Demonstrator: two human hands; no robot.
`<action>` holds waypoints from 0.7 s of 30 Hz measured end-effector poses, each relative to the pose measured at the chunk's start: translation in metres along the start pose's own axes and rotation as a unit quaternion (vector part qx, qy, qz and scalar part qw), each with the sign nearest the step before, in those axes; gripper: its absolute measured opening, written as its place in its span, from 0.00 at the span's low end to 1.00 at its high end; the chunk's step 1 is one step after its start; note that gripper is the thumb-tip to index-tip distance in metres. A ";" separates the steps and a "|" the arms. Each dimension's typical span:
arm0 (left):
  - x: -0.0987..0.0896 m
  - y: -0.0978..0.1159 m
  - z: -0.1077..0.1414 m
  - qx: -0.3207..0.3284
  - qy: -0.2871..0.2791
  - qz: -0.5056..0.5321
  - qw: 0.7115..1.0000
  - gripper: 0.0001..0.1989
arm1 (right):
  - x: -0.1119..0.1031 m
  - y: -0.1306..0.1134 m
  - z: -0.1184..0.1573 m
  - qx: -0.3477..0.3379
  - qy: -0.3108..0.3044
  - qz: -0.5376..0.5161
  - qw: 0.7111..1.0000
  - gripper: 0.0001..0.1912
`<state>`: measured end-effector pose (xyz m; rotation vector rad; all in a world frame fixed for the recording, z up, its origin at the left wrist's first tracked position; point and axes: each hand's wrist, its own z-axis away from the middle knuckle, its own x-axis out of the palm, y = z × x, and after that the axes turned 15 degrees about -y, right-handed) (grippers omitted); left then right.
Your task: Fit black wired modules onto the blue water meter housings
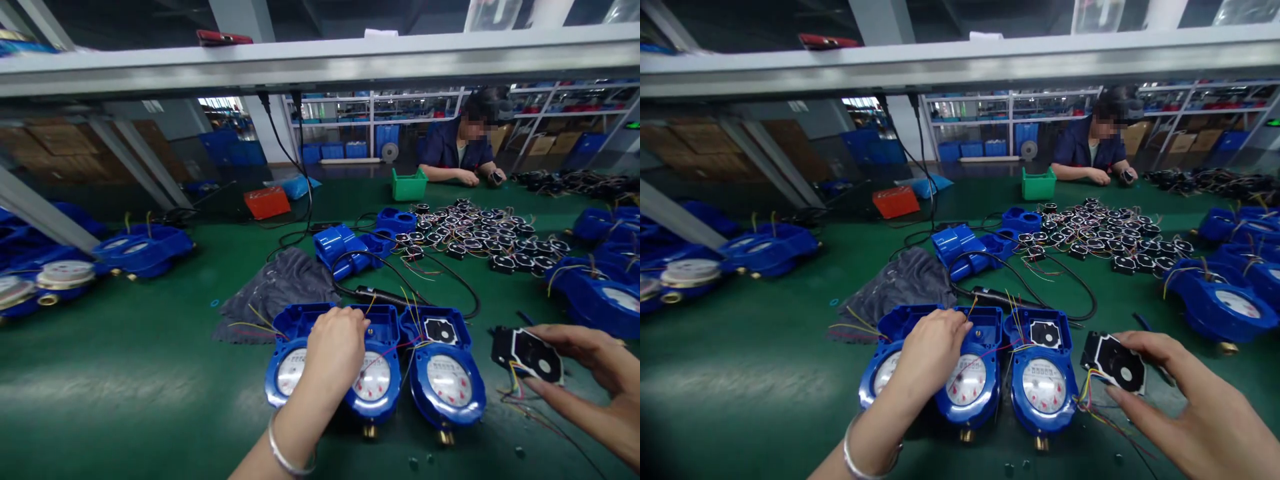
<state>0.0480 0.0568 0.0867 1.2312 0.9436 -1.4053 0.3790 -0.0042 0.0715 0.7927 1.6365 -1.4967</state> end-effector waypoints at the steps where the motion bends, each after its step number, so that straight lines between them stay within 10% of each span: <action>1: 0.002 0.001 0.002 -0.008 0.006 0.000 1.000 0.09 | 0.000 -0.002 0.001 0.004 -0.020 0.003 1.000 0.31; 21: 0.006 -0.003 0.032 0.025 0.111 0.242 0.964 0.10 | 0.000 -0.104 -0.028 -0.173 -0.057 0.019 0.983 0.20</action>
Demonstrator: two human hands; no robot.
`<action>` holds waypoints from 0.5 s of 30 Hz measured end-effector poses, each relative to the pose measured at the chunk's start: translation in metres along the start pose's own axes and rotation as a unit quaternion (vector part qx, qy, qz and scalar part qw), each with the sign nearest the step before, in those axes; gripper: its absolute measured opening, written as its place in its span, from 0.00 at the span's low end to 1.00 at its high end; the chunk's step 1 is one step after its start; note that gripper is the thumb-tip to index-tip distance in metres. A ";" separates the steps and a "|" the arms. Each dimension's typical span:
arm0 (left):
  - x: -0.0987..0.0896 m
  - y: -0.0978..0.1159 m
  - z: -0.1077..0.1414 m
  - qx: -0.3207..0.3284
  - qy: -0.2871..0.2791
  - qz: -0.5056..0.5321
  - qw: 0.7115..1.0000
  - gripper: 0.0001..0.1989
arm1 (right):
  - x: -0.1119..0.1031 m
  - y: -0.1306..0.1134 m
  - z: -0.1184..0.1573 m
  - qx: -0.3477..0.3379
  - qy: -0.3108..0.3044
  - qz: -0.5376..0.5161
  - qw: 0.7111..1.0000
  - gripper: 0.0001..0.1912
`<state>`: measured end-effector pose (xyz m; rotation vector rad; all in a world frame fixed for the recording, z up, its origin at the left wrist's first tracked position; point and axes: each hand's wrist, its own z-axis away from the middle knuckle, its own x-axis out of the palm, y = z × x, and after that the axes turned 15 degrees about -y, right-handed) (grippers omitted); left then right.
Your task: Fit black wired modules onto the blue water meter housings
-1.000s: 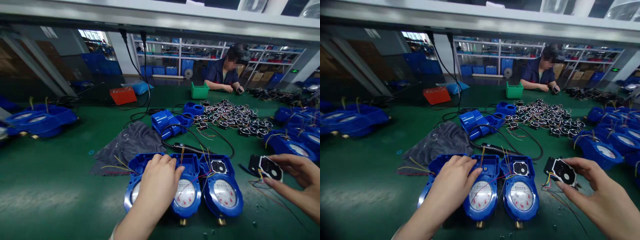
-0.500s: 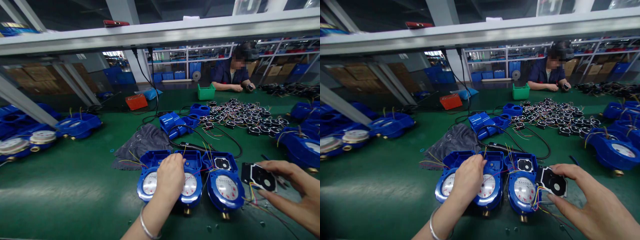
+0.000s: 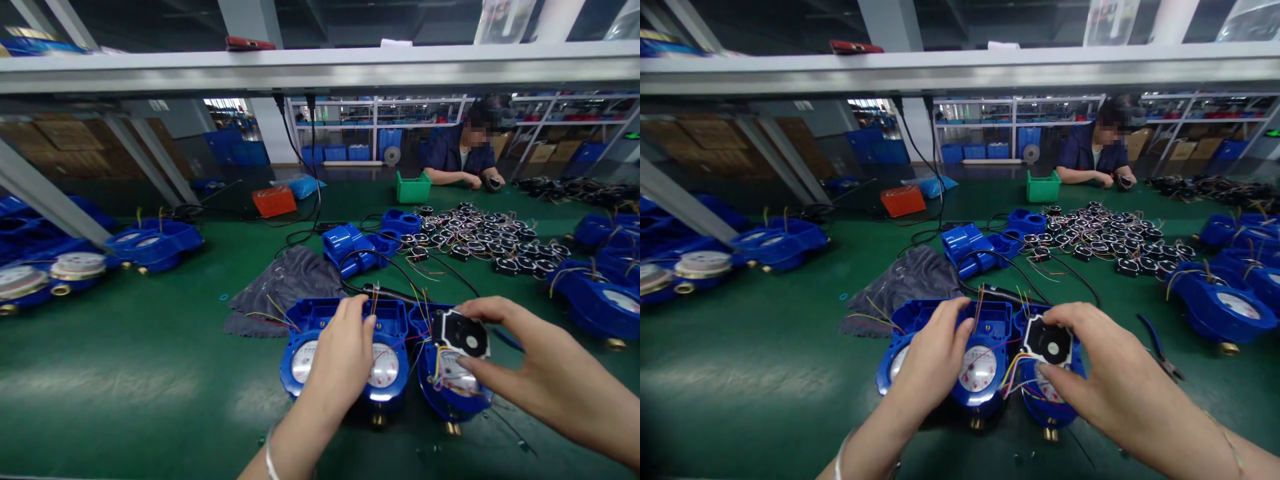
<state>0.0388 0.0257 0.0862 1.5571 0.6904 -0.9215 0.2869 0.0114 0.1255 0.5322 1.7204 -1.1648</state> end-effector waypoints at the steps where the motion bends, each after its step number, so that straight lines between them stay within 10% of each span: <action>1: -0.006 0.000 0.007 0.004 0.025 0.033 0.999 0.14 | 0.000 -0.007 -0.007 -0.023 -0.010 0.000 1.000 0.21; 4: -0.020 0.007 0.031 0.040 0.054 0.132 0.989 0.20 | 0.005 -0.023 -0.024 -0.082 -0.038 0.000 0.996 0.22; 9: -0.023 0.021 0.049 0.035 -0.130 0.197 0.971 0.18 | 0.019 -0.030 -0.037 -0.106 -0.044 -0.006 0.993 0.20; 15: -0.039 0.010 0.033 0.065 -0.220 0.094 0.969 0.15 | 0.014 -0.028 -0.051 -0.008 -0.081 -0.053 0.995 0.16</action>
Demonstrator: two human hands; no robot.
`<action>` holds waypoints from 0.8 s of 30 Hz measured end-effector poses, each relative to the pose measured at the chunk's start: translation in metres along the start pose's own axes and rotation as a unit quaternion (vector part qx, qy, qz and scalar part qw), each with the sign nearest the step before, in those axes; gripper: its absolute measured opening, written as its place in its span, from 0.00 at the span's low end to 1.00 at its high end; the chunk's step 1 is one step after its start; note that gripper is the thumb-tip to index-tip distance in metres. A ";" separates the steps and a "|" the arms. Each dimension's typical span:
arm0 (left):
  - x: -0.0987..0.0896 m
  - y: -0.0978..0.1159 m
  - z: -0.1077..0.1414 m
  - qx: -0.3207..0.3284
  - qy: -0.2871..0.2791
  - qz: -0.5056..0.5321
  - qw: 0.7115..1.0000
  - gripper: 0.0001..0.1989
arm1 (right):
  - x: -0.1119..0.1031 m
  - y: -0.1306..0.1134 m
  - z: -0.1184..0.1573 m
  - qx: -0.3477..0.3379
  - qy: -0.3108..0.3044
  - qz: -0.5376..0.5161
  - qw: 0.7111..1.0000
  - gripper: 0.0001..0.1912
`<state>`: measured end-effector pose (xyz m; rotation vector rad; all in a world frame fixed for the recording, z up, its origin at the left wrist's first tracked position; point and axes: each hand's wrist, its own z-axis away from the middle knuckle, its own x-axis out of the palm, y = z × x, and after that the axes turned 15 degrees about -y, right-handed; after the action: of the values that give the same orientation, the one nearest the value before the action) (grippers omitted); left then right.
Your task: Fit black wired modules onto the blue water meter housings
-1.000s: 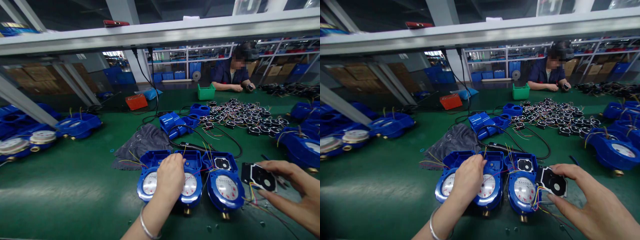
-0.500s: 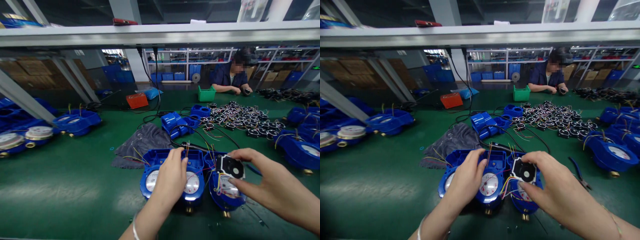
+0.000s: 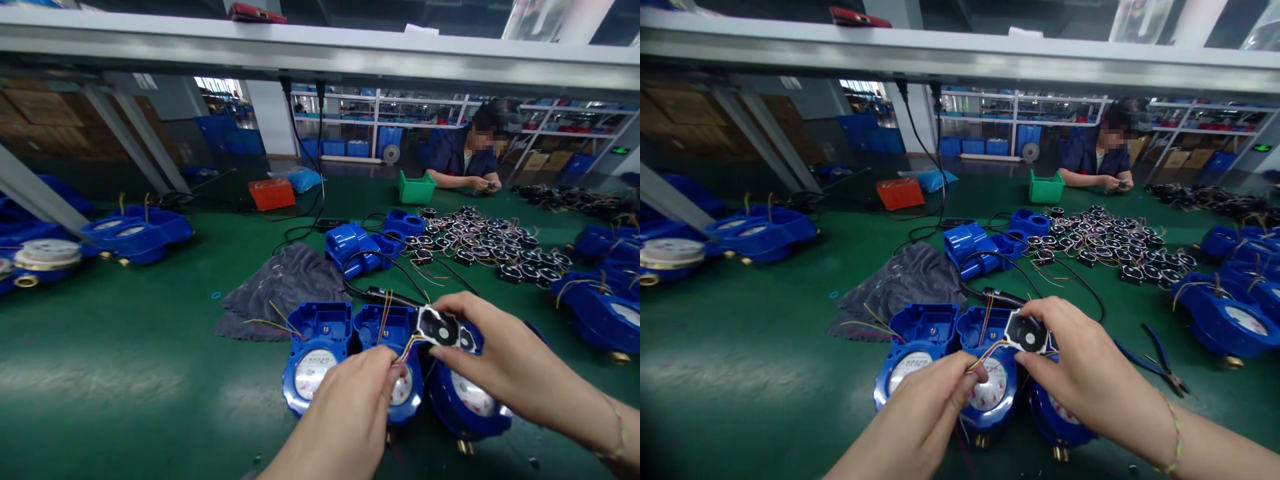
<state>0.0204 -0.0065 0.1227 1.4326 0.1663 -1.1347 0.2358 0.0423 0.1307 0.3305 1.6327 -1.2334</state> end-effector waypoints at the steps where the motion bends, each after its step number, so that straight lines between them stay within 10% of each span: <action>1: -0.009 -0.003 -0.003 0.010 -0.008 -0.033 0.999 0.14 | -0.002 0.001 -0.005 0.011 -0.004 -0.025 1.000 0.17; 10: -0.056 -0.029 -0.078 0.062 -0.082 0.031 0.994 0.15 | 0.001 0.033 -0.057 -0.019 0.081 -0.163 0.983 0.21; 18: -0.021 -0.021 -0.051 0.065 -0.008 0.114 0.991 0.15 | -0.008 0.025 -0.059 -0.026 0.054 -0.147 0.987 0.25; 24: 0.042 -0.033 -0.013 0.064 0.134 0.125 0.981 0.14 | 0.009 0.005 -0.058 -0.048 -0.056 -0.068 0.995 0.24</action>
<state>0.0255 -0.0082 0.0680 1.6678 0.0999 -0.7570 0.2034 0.0895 0.1181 0.0898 1.6329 -1.2471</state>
